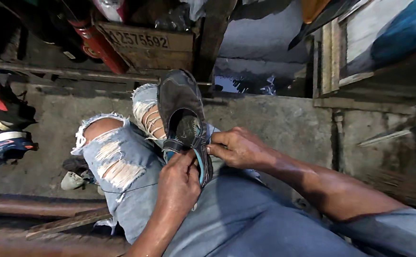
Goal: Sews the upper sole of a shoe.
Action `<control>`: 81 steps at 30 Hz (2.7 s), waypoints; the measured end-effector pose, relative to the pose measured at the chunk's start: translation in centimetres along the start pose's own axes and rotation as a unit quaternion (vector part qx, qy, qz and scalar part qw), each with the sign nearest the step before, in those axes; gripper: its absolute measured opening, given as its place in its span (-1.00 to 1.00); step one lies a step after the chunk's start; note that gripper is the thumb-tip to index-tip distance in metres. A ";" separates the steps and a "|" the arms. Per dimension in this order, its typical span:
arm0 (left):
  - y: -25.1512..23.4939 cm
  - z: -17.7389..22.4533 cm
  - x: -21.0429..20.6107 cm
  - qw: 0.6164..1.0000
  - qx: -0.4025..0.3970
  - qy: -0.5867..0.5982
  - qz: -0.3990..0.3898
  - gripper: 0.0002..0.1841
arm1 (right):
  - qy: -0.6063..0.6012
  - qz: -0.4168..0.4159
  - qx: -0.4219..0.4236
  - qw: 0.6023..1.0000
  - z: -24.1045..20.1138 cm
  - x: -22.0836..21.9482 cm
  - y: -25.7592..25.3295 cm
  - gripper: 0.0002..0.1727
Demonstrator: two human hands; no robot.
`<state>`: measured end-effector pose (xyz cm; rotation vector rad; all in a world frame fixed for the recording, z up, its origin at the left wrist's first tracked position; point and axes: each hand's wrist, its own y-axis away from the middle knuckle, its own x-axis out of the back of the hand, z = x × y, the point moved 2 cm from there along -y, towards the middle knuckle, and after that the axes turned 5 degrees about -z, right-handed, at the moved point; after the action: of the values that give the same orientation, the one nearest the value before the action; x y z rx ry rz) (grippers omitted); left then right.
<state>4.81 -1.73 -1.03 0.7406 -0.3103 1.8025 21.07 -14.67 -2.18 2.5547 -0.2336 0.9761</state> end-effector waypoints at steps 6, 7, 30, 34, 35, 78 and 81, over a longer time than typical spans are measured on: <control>0.4 -0.1 0.0 1.000 -0.010 0.000 0.016 -0.77 | 0.040 -0.090 0.023 0.995 -2.4 1.1 -1.0 -0.82; 0.5 -0.3 0.0 1.000 -0.004 0.003 0.017 -0.74 | 0.034 -0.070 0.044 0.996 -2.0 0.8 -0.9 -0.80; 0.8 -4.8 0.6 0.864 0.067 0.495 0.069 -0.79 | -0.341 0.074 0.117 0.930 -0.5 1.9 1.3 -0.69; 1.0 -5.3 1.0 0.885 0.048 0.460 0.047 -0.80 | -0.467 -0.068 0.132 0.872 -0.8 0.3 0.7 -0.68; 1.1 -5.5 1.0 0.888 0.038 0.456 0.037 -0.81 | -0.472 -0.082 0.141 0.866 -0.9 0.2 0.5 -0.69; 0.6 -4.3 2.1 0.972 0.026 0.232 0.014 -0.86 | -0.405 0.287 0.078 0.865 8.3 16.6 9.0 -0.78; 0.5 -4.1 2.2 0.975 0.040 0.217 0.012 -0.87 | -0.010 0.303 -0.113 0.946 8.7 16.0 8.3 -0.64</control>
<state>2.56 1.95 -2.74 0.3797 0.0437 1.9528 35.77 -26.03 5.11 2.3127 -1.1183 1.0460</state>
